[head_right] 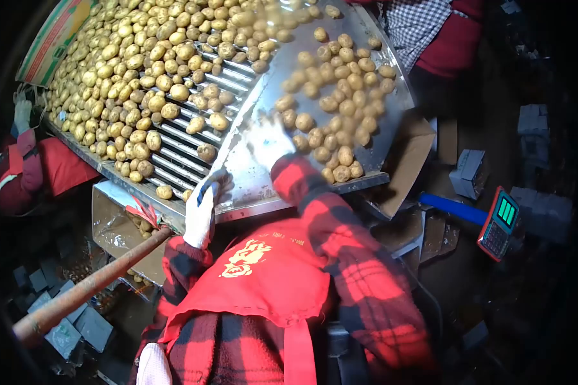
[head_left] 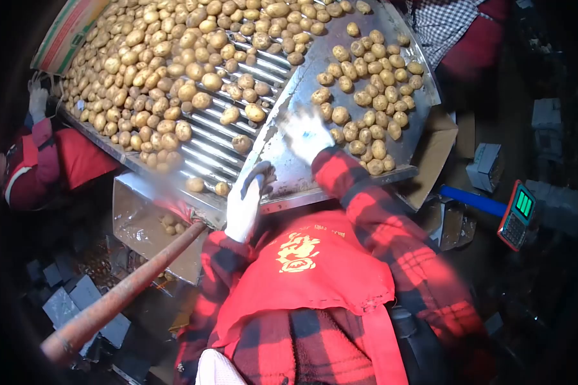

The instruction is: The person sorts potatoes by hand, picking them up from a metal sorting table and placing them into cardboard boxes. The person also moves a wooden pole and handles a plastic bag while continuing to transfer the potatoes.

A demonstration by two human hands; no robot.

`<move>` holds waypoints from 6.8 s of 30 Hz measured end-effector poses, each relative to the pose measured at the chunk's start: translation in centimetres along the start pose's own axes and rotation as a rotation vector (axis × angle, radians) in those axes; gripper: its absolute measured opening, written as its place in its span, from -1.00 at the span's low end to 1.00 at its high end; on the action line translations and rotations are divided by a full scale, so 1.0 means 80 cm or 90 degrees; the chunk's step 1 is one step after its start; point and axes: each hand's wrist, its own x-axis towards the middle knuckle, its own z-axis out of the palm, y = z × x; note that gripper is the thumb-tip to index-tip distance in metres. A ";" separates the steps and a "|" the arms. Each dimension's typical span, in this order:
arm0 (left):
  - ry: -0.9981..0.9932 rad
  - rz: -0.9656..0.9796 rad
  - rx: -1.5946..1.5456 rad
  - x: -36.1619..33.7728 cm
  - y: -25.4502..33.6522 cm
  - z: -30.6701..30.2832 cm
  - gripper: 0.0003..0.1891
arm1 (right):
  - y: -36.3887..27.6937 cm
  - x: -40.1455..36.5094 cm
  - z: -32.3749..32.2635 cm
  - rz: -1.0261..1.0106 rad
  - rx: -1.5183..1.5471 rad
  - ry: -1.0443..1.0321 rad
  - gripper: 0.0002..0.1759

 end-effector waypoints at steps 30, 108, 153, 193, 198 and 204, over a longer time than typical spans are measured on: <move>0.035 0.092 -0.141 -0.055 -0.007 0.000 -0.33 | -0.115 -0.067 -0.150 0.254 0.829 -0.194 -0.51; -0.358 0.210 1.131 0.575 0.239 -0.017 -0.56 | 0.128 0.347 -0.016 0.251 0.298 0.138 -0.35; 0.080 -0.148 -0.672 0.160 0.046 0.021 -0.24 | 0.046 0.273 -0.086 0.031 0.773 -0.237 -0.58; 0.124 0.042 -0.846 0.163 0.051 -0.047 -0.45 | 0.010 0.571 -0.029 -0.061 -0.018 -0.140 -0.33; 0.142 0.037 -0.710 0.150 0.034 -0.052 -0.45 | 0.057 0.470 -0.080 -0.208 0.145 -0.164 -0.34; 0.048 -0.030 -0.956 0.115 0.035 -0.051 -0.33 | -0.005 0.332 -0.115 -0.597 0.128 -0.308 -0.39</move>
